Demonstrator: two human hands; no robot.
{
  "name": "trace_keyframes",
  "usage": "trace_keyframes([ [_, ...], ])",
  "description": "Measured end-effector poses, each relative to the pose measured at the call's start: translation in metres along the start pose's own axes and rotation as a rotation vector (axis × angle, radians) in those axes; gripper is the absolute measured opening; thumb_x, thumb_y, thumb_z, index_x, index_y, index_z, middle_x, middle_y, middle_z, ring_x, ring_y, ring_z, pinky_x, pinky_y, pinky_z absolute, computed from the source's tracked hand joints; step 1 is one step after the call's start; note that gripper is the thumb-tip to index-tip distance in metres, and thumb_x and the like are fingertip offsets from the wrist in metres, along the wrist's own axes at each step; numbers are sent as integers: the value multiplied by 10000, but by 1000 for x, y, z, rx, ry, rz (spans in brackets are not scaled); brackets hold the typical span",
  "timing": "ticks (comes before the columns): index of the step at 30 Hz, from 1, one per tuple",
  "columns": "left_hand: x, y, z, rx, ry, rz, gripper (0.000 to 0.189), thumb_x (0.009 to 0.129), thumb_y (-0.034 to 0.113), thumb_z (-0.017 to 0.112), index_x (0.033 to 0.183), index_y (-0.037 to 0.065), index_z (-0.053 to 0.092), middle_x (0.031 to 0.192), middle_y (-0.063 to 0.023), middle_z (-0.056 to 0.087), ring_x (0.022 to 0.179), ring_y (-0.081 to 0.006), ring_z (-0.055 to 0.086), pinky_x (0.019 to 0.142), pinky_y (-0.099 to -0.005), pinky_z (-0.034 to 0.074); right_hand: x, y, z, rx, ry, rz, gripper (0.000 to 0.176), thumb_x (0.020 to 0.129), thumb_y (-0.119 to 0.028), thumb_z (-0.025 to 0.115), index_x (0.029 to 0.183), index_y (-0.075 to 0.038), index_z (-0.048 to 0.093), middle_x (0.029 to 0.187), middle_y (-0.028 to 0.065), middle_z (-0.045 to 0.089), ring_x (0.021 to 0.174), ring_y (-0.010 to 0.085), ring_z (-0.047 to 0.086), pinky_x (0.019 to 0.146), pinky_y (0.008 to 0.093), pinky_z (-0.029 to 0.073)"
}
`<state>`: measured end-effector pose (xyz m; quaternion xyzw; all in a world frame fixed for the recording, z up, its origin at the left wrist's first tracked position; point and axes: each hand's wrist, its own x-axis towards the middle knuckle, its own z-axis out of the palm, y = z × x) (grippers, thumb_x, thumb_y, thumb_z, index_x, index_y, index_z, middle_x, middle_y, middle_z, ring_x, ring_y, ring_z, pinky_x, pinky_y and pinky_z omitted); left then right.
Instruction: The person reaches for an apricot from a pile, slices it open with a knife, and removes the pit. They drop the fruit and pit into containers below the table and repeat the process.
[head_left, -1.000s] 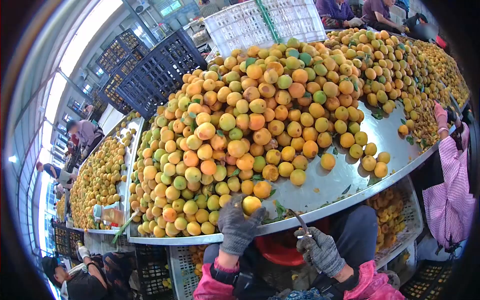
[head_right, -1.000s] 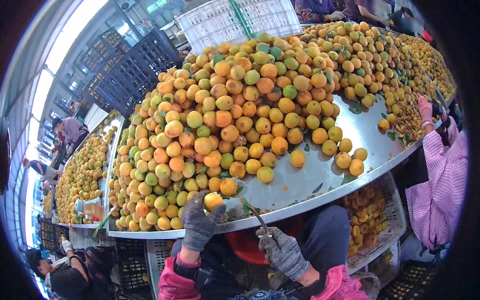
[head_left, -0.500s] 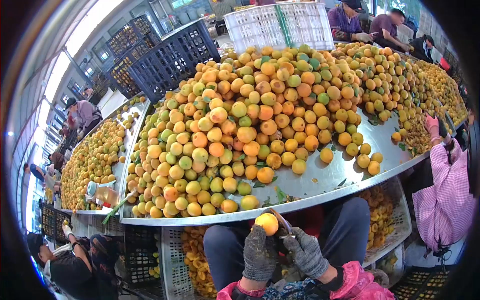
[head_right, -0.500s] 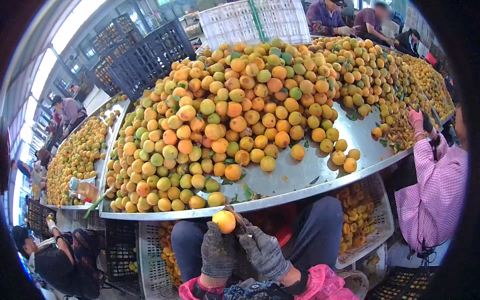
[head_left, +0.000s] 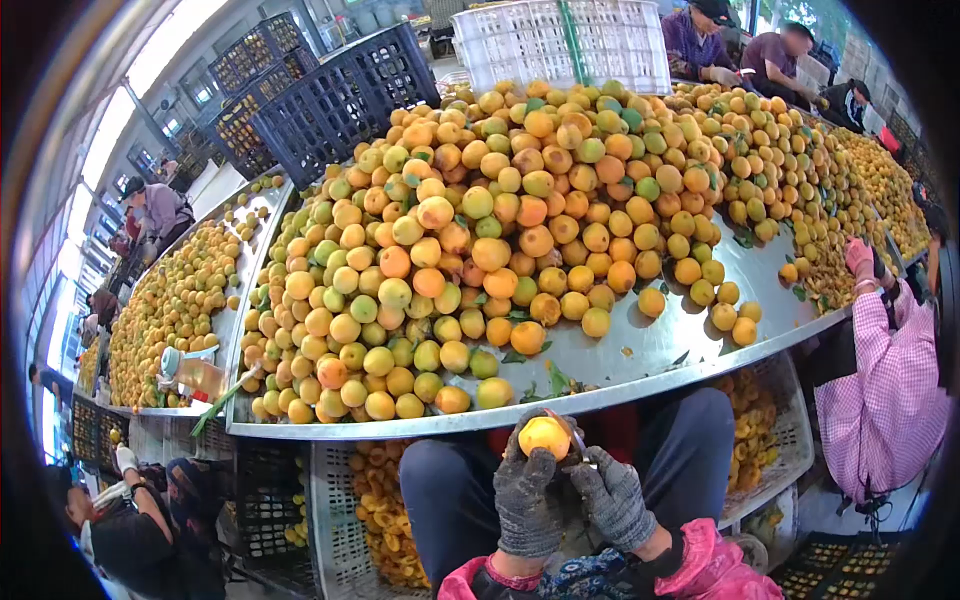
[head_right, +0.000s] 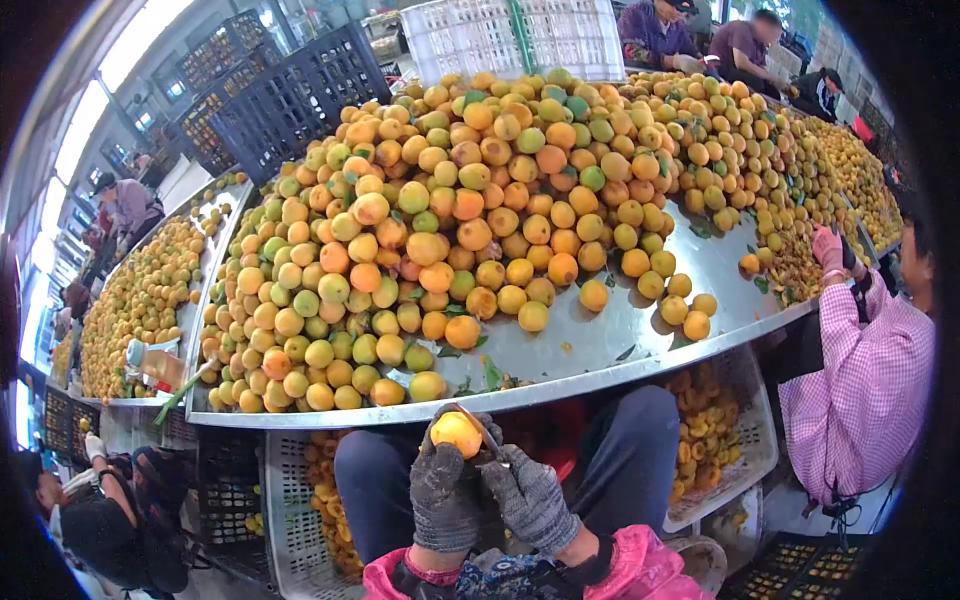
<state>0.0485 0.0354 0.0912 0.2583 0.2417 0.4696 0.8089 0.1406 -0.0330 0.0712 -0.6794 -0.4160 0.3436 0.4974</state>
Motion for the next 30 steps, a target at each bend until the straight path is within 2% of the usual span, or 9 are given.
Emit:
trace_keyframes([
  [6, 0, -17, -6, 209, 29, -21, 589, 806, 373, 720, 1215, 7, 508, 1032, -108, 614, 899, -187, 597, 781, -293, 510, 0, 1, -8, 81, -60, 3, 289, 914, -195, 575, 1114, 13, 582, 727, 166, 644, 664, 294, 669, 556, 363, 500],
  [10, -3, -10, -8, 48, 44, -75, 583, 788, 246, 747, 1248, -21, 508, 1063, -122, 631, 964, -188, 594, 878, -303, 478, 6, 8, -17, 105, -180, 11, 328, 928, -244, 553, 1137, 8, 580, 773, 168, 655, 705, 304, 671, 592, 367, 507],
  [13, 0, 8, -23, 339, 33, -120, 554, 749, 197, 770, 1209, -20, 550, 1027, -99, 653, 942, -156, 605, 859, -291, 492, 13, 8, -34, 54, -340, 15, 292, 924, -250, 545, 1076, -6, 599, 770, 158, 651, 696, 291, 665, 596, 358, 500],
  [15, 2, 16, -30, 675, -86, -139, 507, 705, 149, 788, 1152, -2, 602, 1007, -72, 669, 925, -131, 614, 842, -289, 505, 17, 10, -45, 70, -427, 42, 256, 919, -240, 539, 1023, -18, 614, 752, 146, 645, 675, 275, 659, 589, 347, 491],
  [17, 3, 22, -34, 675, -82, -178, 514, 659, 150, 822, 1117, 17, 630, 1006, -57, 676, 923, -122, 616, 838, -297, 513, 21, 16, -54, -117, -539, -111, 340, 901, -266, 587, 1085, 19, 596, 774, 216, 632, 713, 346, 655, 580, 382, 493],
  [20, 6, 34, -38, 938, -198, -209, 520, 585, 32, 825, 1073, 7, 648, 984, -58, 674, 915, -129, 619, 842, -298, 516, 21, 20, -59, -168, -592, -130, 352, 892, -269, 599, 1065, 36, 599, 736, 227, 619, 681, 367, 640, 564, 393, 486],
  [24, 3, 34, -42, 847, -180, -241, 547, 571, 42, 850, 1078, 12, 649, 1029, -62, 665, 942, -127, 611, 860, -298, 509, 17, 18, -60, -291, -596, -155, 350, 891, -265, 600, 1061, 41, 599, 723, 228, 616, 669, 363, 639, 557, 390, 489],
  [27, 3, 35, -43, 1073, -308, -188, 586, 558, 49, 870, 1093, 6, 635, 1051, -76, 656, 973, -135, 601, 886, -305, 497, 19, 23, -64, -110, -650, -135, 342, 890, -254, 595, 1063, 40, 600, 707, 227, 609, 660, 362, 636, 555, 397, 490],
  [30, 3, 31, -44, 860, -258, -281, 603, 551, 75, 883, 1093, 4, 627, 1040, -75, 657, 989, -144, 597, 902, -312, 488, 12, 30, -56, -70, -576, -197, 339, 886, -251, 593, 1068, 34, 600, 702, 229, 605, 660, 365, 634, 563, 408, 491],
])
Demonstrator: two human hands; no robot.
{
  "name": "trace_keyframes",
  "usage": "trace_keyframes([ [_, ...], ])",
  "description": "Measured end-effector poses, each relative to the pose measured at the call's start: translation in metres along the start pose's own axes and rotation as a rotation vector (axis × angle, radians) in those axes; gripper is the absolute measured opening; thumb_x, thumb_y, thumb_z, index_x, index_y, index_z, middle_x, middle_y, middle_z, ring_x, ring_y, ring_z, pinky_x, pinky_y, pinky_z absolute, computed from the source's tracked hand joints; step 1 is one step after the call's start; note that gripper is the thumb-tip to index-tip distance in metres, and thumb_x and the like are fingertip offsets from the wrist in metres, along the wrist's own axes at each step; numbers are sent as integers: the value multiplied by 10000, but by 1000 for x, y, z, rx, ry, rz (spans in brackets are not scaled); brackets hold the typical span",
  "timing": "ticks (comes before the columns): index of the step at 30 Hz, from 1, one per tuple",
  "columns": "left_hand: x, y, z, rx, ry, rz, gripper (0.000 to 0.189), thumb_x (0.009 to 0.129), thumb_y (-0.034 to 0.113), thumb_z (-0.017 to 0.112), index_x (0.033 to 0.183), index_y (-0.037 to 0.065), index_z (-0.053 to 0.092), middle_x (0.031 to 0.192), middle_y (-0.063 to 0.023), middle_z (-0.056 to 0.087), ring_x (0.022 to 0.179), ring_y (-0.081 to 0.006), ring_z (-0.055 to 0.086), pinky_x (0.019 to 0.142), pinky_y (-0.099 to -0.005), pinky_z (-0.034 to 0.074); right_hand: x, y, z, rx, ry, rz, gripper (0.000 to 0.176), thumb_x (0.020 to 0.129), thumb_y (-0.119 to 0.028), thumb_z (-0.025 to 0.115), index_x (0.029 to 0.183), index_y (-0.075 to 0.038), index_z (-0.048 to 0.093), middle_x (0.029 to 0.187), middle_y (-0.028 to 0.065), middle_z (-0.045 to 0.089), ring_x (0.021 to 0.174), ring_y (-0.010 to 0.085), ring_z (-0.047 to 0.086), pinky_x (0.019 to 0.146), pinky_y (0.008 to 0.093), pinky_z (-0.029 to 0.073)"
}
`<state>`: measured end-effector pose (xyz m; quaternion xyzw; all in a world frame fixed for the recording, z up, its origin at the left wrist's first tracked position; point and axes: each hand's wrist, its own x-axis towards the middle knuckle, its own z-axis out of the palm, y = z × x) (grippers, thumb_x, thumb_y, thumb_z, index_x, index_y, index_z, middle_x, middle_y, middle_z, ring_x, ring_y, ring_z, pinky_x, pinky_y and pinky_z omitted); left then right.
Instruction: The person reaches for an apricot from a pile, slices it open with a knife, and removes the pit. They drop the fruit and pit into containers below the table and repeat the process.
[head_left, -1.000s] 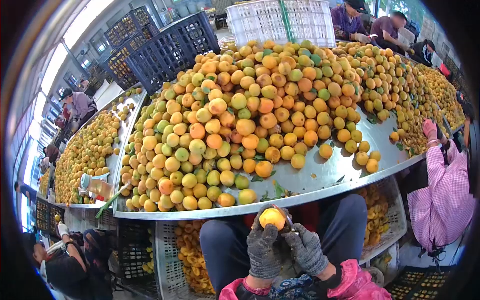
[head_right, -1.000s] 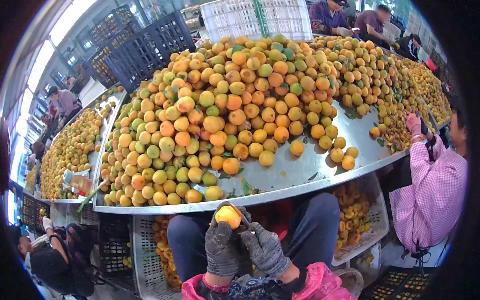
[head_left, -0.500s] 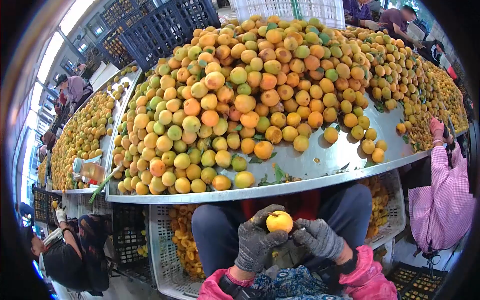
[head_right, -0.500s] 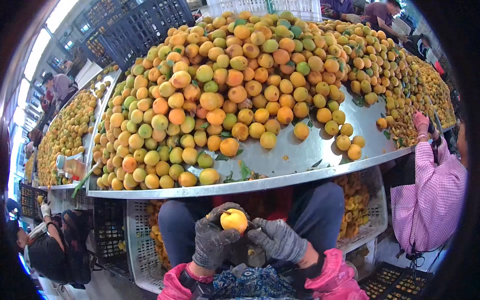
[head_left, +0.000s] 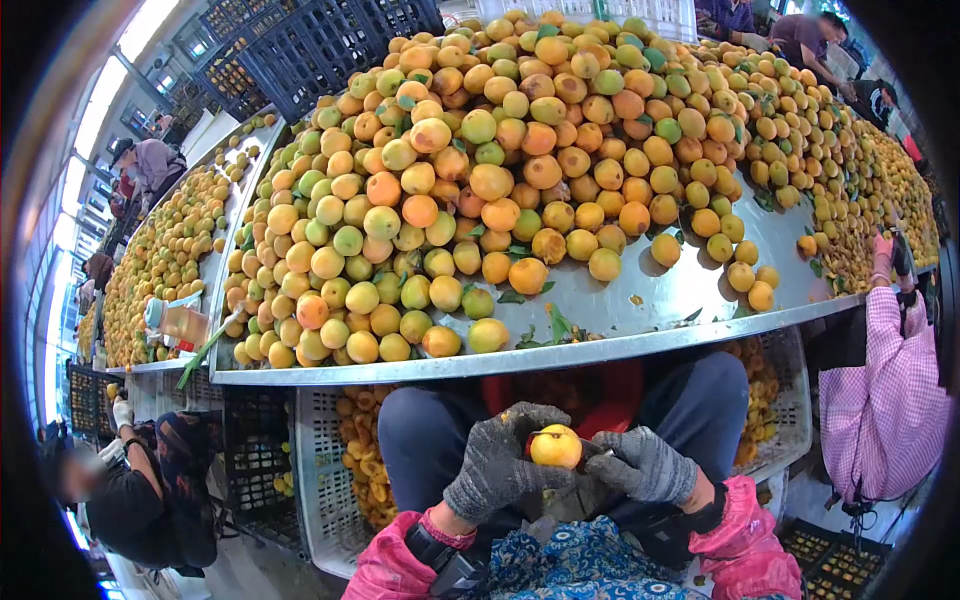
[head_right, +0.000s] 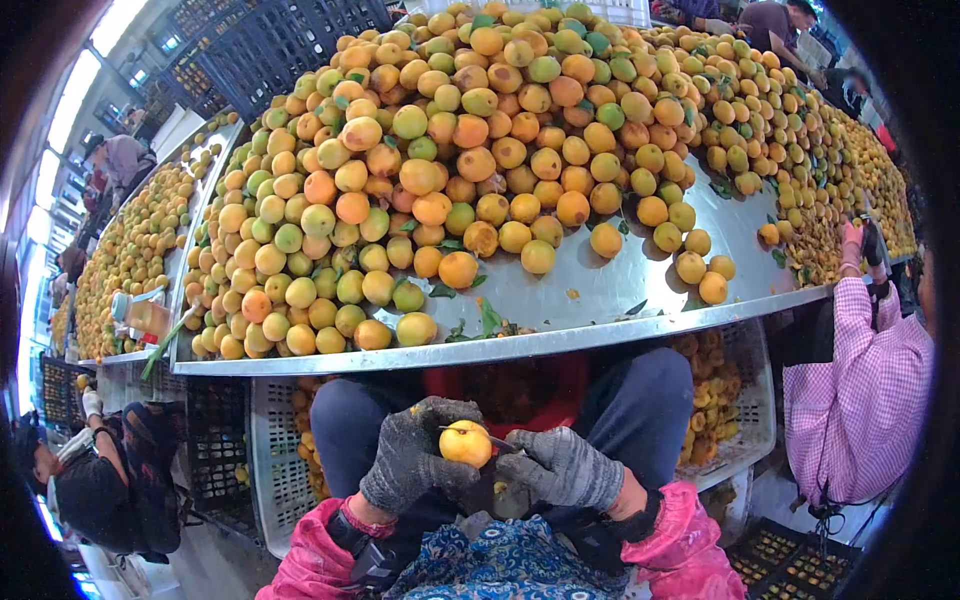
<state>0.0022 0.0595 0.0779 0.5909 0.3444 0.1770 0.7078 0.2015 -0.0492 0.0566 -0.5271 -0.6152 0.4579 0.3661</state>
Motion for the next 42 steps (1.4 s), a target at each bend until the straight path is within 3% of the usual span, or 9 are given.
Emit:
trace_keyframes([
  [9, 5, -4, 3, 272, -31, 35, 628, 522, 155, 909, 1071, 21, 634, 1060, -65, 649, 1006, -137, 586, 907, -317, 477, 4, -7, -27, -309, -175, 19, 292, 887, -300, 571, 984, -29, 619, 627, 190, 582, 589, 367, 598, 539, 436, 467],
  [14, 10, 5, 3, 954, -221, 350, 497, 585, 255, 870, 985, 67, 643, 967, -108, 628, 997, -273, 600, 897, -381, 477, 10, -13, -18, -455, -280, 22, 316, 887, -328, 561, 1008, -43, 623, 582, 160, 559, 522, 342, 581, 480, 433, 455],
  [17, 17, 14, 4, 1062, -298, 403, 499, 622, 298, 842, 1012, 76, 625, 975, -131, 609, 969, -352, 581, 880, -396, 485, 10, -20, -8, -574, -274, 31, 388, 872, -337, 578, 1135, -51, 586, 541, 134, 534, 459, 322, 560, 425, 433, 437],
  [21, 6, 29, 7, 992, 92, 265, 617, 656, 295, 826, 1159, 51, 566, 1034, -115, 619, 1018, -277, 595, 907, -387, 473, 2, -15, 6, -692, 49, 72, 652, 842, -337, 615, 1382, -45, 396, 564, 112, 557, 452, 277, 563, 435, 406, 430],
  [24, -13, 2, 11, -136, -69, -39, 620, 820, 299, 721, 1297, 7, 455, 1163, -148, 595, 1097, -221, 574, 911, -323, 461, -6, -5, 23, -464, 269, -13, 724, 808, -246, 676, 1419, -37, 349, 533, 114, 525, 457, 277, 566, 439, 395, 422],
  [25, -16, -2, 16, 131, -29, 104, 545, 866, 317, 675, 1267, 2, 482, 1082, -110, 621, 1017, -171, 586, 860, -304, 475, -7, -2, 28, -470, 267, -17, 724, 808, -246, 676, 1419, -37, 349, 533, 114, 525, 457, 277, 566, 439, 395, 422],
  [31, -24, -10, 39, -99, 238, 21, 402, 847, 292, 683, 1103, -5, 595, 980, -103, 648, 899, -155, 618, 804, -309, 503, -14, -1, 44, -481, 285, -9, 777, 812, -287, 685, 1443, -48, 300, 548, 123, 534, 461, 279, 570, 441, 397, 427],
  [33, -20, -24, 38, 350, 303, 227, 393, 766, 192, 762, 1062, -5, 594, 977, -99, 643, 886, -160, 626, 779, -309, 518, -13, -9, 40, -496, 230, 34, 782, 818, -309, 675, 1447, -50, 290, 554, 122, 540, 464, 278, 574, 442, 396, 430],
  [42, -18, -23, 50, 150, 433, 266, 493, 709, 186, 815, 1109, 31, 571, 940, -103, 652, 849, -214, 652, 765, -325, 531, -6, -2, 47, -471, 219, -10, 809, 827, -354, 643, 1458, -43, 244, 579, 133, 563, 484, 300, 586, 457, 414, 444],
])
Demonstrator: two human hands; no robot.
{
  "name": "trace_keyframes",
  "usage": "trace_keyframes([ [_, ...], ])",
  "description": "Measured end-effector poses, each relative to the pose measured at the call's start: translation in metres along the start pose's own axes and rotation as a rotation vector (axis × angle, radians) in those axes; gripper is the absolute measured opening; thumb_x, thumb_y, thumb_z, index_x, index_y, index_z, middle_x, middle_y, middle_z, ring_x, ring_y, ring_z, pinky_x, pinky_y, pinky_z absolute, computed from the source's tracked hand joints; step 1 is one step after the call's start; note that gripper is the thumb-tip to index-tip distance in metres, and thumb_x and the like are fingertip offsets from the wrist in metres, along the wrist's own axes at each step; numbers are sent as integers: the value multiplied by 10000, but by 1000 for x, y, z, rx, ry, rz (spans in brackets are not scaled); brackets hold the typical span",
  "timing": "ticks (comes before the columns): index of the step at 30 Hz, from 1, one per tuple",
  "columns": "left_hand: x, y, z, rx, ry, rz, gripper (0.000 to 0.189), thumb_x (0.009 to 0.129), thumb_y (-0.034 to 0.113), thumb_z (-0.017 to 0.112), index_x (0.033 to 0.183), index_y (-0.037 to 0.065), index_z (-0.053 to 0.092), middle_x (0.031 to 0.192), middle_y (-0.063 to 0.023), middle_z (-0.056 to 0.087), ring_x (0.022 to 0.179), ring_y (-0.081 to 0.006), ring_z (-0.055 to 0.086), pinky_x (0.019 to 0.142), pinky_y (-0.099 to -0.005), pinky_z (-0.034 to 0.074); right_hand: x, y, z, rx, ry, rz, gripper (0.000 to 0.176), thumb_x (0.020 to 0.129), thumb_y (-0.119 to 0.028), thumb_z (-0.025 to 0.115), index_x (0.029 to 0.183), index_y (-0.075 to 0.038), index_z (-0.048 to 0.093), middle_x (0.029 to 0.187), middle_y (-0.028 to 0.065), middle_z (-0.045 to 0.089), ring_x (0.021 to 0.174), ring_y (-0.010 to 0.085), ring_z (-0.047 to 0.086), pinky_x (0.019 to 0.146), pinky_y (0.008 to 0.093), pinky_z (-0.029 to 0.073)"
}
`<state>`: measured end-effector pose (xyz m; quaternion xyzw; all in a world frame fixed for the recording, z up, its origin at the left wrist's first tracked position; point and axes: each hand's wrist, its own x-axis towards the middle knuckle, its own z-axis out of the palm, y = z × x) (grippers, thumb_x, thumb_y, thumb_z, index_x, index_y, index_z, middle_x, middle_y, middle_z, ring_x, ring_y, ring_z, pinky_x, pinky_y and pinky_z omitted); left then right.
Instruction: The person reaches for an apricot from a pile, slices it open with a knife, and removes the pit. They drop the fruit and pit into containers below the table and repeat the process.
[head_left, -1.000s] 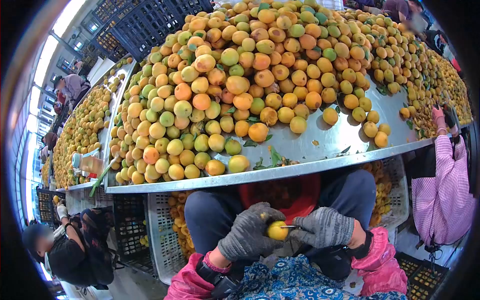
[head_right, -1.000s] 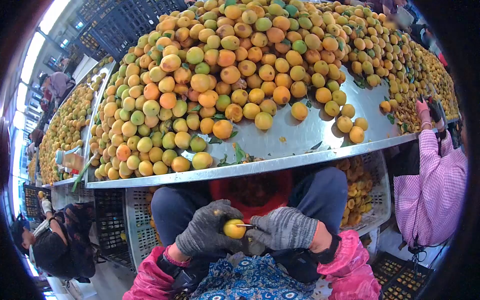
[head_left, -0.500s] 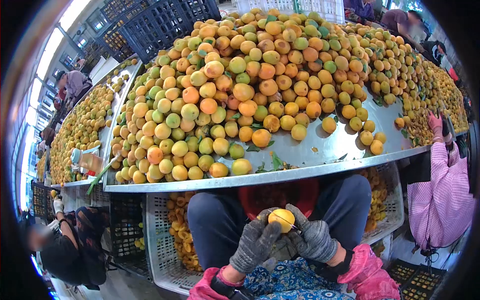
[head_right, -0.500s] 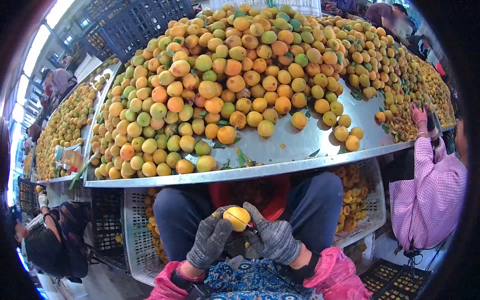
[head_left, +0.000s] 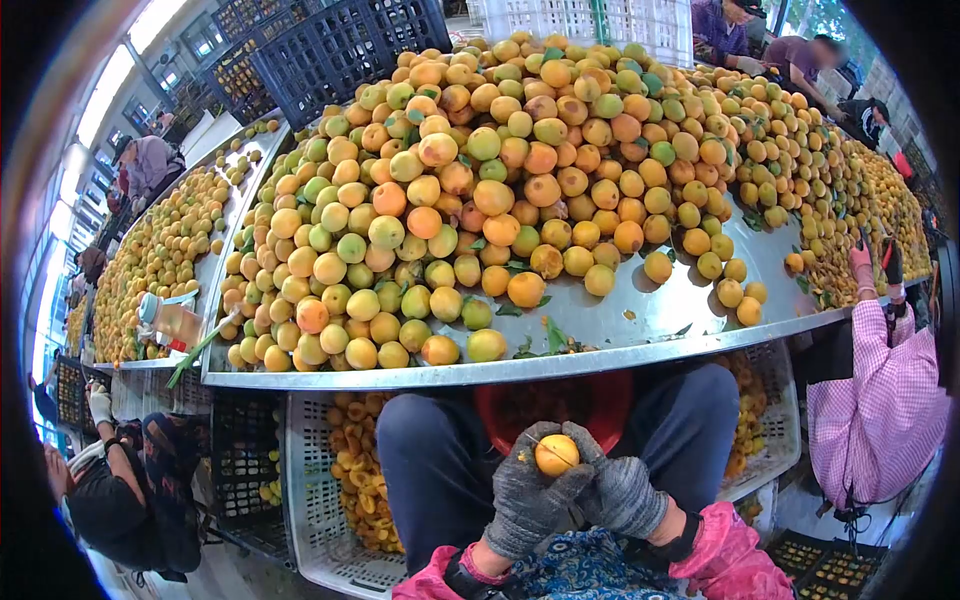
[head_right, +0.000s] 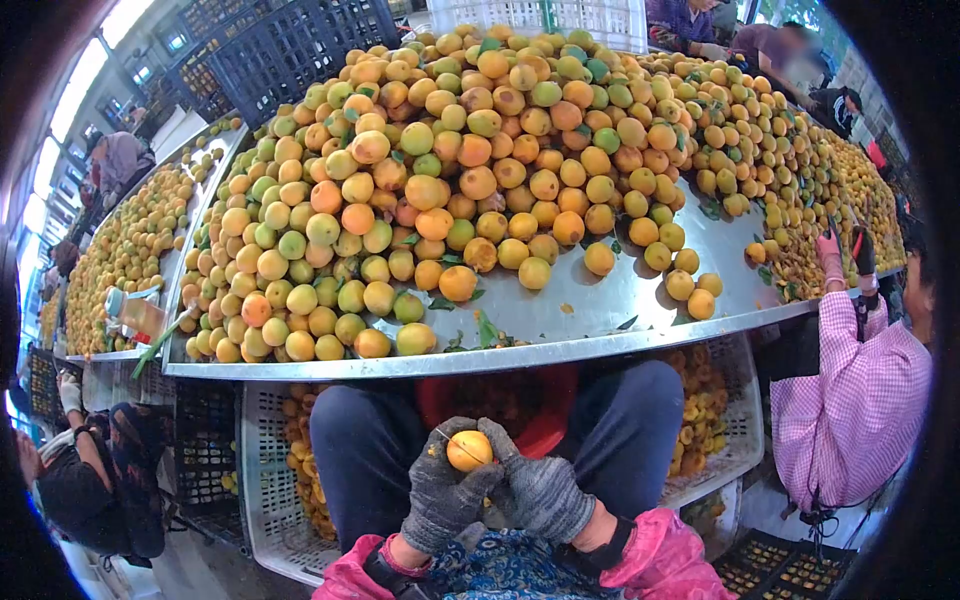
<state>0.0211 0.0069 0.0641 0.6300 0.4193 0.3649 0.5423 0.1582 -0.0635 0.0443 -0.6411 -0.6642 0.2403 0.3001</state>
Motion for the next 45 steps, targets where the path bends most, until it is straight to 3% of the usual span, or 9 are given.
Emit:
trace_keyframes([
  [8, 19, -26, -5, 110, -208, -76, 502, 768, 283, 766, 1146, 37, 547, 934, -138, 658, 845, -252, 669, 734, -336, 533, 11, 8, -5, 85, -114, 162, 751, 842, -316, 629, 1436, -27, 272, 600, 167, 569, 515, 332, 604, 472, 431, 458],
  [17, 23, -43, -6, 155, -230, -110, 498, 785, 277, 746, 1172, 50, 529, 903, -158, 663, 826, -289, 678, 704, -359, 539, 12, 30, 9, 247, -105, 97, 653, 895, -281, 595, 1405, 2, 301, 736, 235, 596, 602, 376, 619, 516, 450, 477],
  [23, 19, -51, -5, 149, -254, -111, 412, 812, 148, 681, 1176, 24, 533, 866, -115, 675, 792, -199, 675, 704, -323, 537, 16, 30, 1, 378, -230, 229, 580, 902, -239, 586, 1376, 9, 359, 916, 256, 634, 803, 373, 661, 692, 399, 532],
  [26, 7, -55, -7, 58, -390, -145, 548, 827, 177, 671, 1291, -20, 455, 1035, -148, 643, 923, -177, 642, 819, -320, 505, 20, 31, -4, 644, -169, 299, 494, 905, -190, 591, 1331, 0, 428, 1108, 196, 625, 978, 264, 653, 832, 336, 509],
  [28, 4, -46, -2, -198, -437, -163, 706, 837, 283, 657, 1386, -44, 356, 1206, -148, 568, 1068, -160, 568, 933, -318, 444, 29, 27, -15, 605, -224, 408, 439, 913, -224, 587, 1281, -7, 485, 1061, 109, 651, 948, 165, 633, 832, 310, 500],
  [33, 15, -48, -11, -689, -361, -376, 691, 848, 379, 604, 1368, -15, 376, 1255, -120, 528, 1162, -217, 509, 1031, -337, 363, 25, 26, -15, 834, -156, 575, 391, 915, -293, 584, 1171, 2, 575, 921, 43, 660, 854, 114, 603, 779, 274, 493],
  [38, 6, -54, -22, -902, -302, -400, 552, 877, 424, 563, 1245, 22, 477, 1056, -93, 582, 945, -165, 584, 850, -303, 489, 22, 7, -29, 1100, -134, 673, 349, 909, -351, 554, 915, -7, 610, 651, 16, 564, 473, 71, 489, 430, 209, 397],
  [43, -6, -58, -31, -1320, -326, -633, 454, 945, 443, 482, 1137, 36, 536, 929, -97, 583, 830, -182, 585, 738, -305, 504, 16, -4, -33, 1199, -189, 775, 299, 935, -326, 526, 852, -47, 593, 630, -2, 542, 473, 55, 474, 437, 200, 402],
  [45, -8, -60, -35, -1401, -428, -557, 459, 957, 444, 457, 1135, 30, 545, 927, -102, 584, 786, -185, 562, 690, -299, 487, 21, -23, -39, 1132, -135, 768, 300, 940, -322, 516, 824, -53, 578, 600, -5, 526, 427, 58, 450, 401, 202, 389],
])
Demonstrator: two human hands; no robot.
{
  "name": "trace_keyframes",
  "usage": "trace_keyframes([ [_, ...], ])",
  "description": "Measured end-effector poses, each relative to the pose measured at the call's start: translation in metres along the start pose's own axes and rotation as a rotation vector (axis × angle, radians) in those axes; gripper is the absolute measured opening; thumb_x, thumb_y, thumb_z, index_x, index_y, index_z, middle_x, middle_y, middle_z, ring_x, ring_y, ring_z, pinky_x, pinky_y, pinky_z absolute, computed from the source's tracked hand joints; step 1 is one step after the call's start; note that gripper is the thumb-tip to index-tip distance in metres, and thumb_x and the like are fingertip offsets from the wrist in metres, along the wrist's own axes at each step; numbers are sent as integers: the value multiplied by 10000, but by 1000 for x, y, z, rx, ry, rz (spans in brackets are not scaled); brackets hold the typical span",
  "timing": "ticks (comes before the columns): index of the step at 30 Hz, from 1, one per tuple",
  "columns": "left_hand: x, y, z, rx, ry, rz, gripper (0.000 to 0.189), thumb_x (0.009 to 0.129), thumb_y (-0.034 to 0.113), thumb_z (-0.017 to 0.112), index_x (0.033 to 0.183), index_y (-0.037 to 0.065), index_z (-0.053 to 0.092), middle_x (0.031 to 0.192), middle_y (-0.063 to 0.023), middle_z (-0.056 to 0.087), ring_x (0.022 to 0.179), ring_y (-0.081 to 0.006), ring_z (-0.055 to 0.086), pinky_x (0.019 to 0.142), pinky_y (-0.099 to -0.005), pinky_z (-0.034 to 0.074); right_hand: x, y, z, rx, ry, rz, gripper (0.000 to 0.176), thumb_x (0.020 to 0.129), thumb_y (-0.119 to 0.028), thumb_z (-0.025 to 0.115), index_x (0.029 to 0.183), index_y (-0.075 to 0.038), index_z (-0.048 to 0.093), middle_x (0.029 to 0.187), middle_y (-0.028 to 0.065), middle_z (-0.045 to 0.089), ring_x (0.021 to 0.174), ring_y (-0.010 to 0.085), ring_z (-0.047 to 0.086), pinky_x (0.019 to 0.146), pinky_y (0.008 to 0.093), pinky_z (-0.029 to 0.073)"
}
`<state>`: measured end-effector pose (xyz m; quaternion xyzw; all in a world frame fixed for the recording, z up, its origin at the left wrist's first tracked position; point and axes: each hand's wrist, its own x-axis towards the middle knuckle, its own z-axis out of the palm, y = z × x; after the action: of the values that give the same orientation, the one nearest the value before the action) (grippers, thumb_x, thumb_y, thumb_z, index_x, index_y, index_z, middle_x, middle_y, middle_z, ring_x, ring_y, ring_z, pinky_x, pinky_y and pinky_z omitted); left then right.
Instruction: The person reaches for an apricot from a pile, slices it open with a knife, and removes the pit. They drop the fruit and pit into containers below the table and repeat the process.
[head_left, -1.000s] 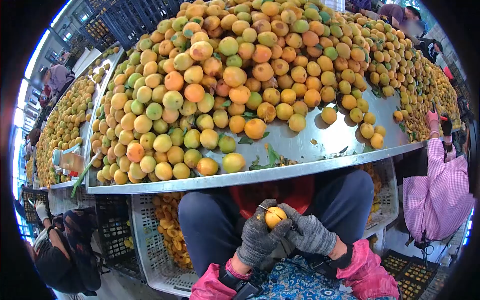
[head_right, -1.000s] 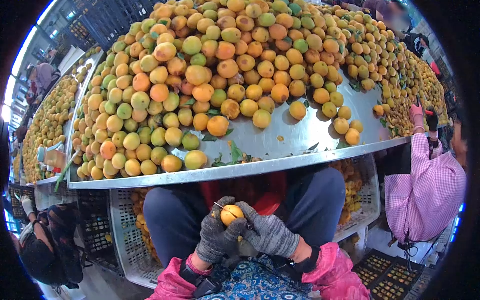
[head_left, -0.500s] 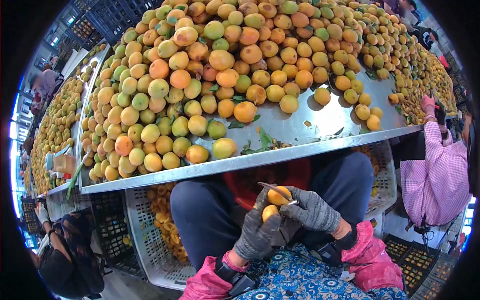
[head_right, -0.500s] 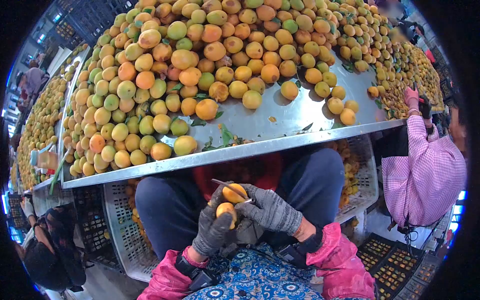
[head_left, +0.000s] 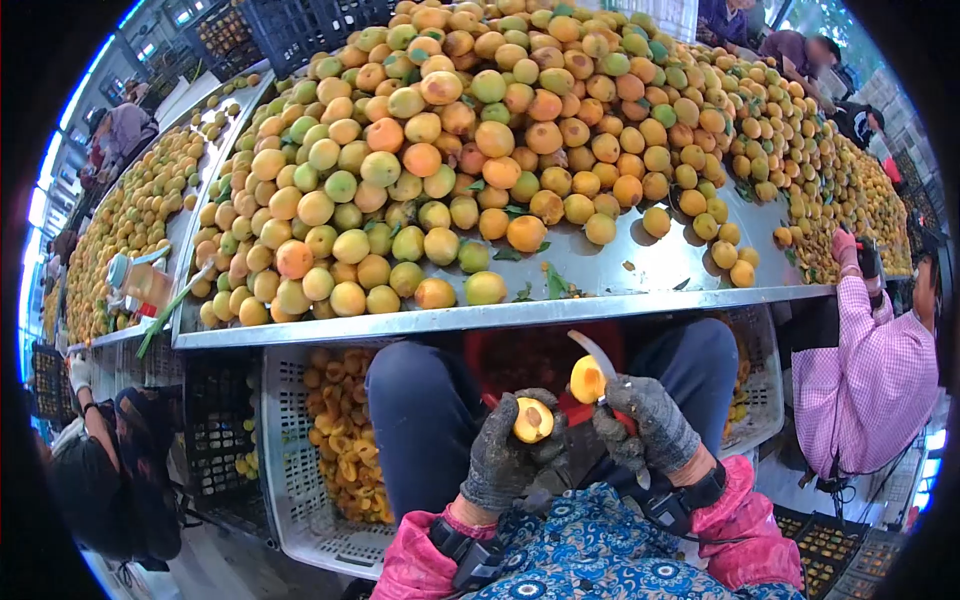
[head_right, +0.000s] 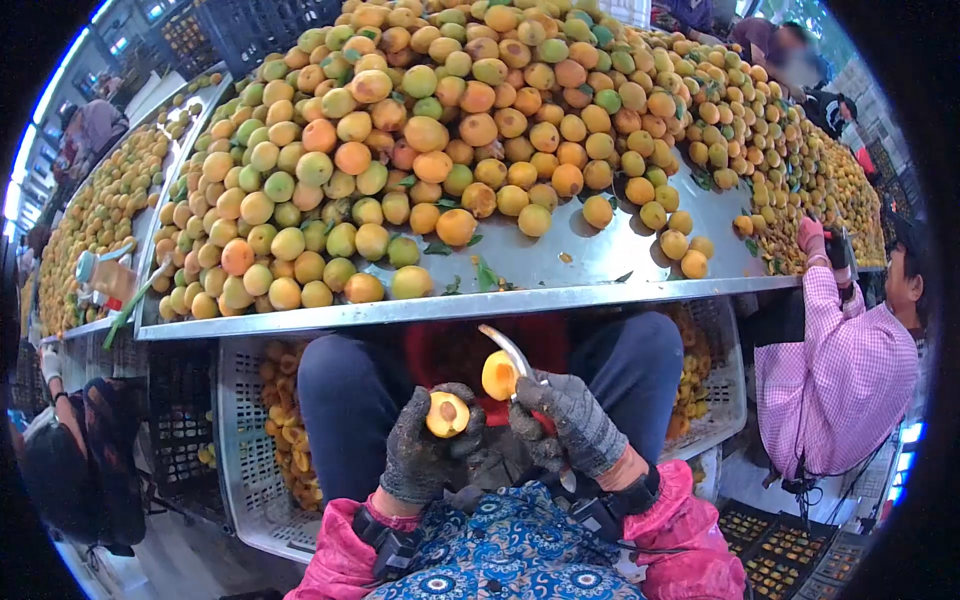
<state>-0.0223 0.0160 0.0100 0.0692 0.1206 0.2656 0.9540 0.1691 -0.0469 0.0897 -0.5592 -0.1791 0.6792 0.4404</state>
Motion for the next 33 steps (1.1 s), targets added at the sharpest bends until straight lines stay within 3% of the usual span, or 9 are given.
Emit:
trace_keyframes([
  [2, -5, 0, 6, 8, 133, -11, 452, 956, 435, 458, 1145, 33, 543, 922, -109, 583, 742, -178, 537, 657, -294, 466, -4, -23, 23, -111, 10, -61, 304, 936, -324, 494, 851, -33, 517, 536, 1, 462, 338, 75, 411, 306, 205, 332],
  [5, -17, -19, -18, 411, 179, 206, 432, 946, 424, 491, 1158, 52, 547, 952, -98, 598, 851, -202, 587, 731, -334, 492, 1, -45, 77, -442, -222, -136, 502, 876, -226, 636, 1335, -77, 498, 1003, 72, 650, 846, 82, 588, 732, 239, 489],
  [6, -21, -23, -23, 889, 280, 436, 424, 943, 418, 502, 1163, 59, 548, 965, -91, 603, 896, -209, 601, 759, -349, 498, 8, -35, 99, -459, -301, -580, 519, 872, -239, 652, 1325, -37, 496, 934, 53, 656, 813, 79, 583, 718, 250, 488],
  [8, -26, -10, 2, 1123, 252, 582, 391, 944, 400, 511, 1148, 69, 557, 992, -67, 614, 957, -212, 614, 804, -371, 507, 13, -44, 115, -442, -219, -573, 480, 879, -228, 641, 1289, -12, 514, 882, 46, 651, 763, 73, 588, 696, 244, 495],
  [10, -29, -5, 5, -101, 166, 62, 359, 954, 393, 496, 1112, 79, 566, 950, -57, 620, 881, -207, 626, 764, -351, 520, 18, -58, 111, -262, -133, -459, 366, 885, -205, 632, 1194, -15, 581, 824, 46, 644, 726, 54, 592, 639, 230, 494],
  [16, -29, -12, 24, -93, 279, 28, 388, 964, 438, 466, 970, 76, 604, 823, -50, 622, 654, -136, 596, 564, -275, 489, 36, -32, 106, -43, 216, -622, 246, 918, -217, 613, 1009, 10, 647, 704, -20, 615, 590, 49, 552, 494, 201, 430],
  [25, -14, -28, 30, 137, 373, 176, 362, 979, 374, 467, 937, 51, 623, 789, -21, 623, 658, -104, 590, 535, -232, 450, 54, -16, 96, -71, 338, -735, 242, 912, -219, 617, 990, 9, 641, 727, 26, 636, 591, 52, 557, 505, 205, 428],
  [27, -6, -34, 33, 1209, 497, 619, 324, 987, 301, 463, 979, 24, 630, 814, -18, 629, 717, -105, 597, 583, -253, 466, 59, -10, 93, -34, 352, -706, 247, 894, -201, 637, 1010, 17, 651, 794, 52, 698, 668, 75, 634, 570, 231, 488],
  [33, 4, -35, 23, 954, 438, 456, 293, 988, 244, 458, 1043, 10, 625, 868, -38, 650, 793, -97, 606, 654, -255, 484, 69, -8, 73, 13, 296, -748, 234, 920, -211, 601, 955, 15, 652, 661, 16, 635, 520, 51, 531, 482, 210, 445],
])
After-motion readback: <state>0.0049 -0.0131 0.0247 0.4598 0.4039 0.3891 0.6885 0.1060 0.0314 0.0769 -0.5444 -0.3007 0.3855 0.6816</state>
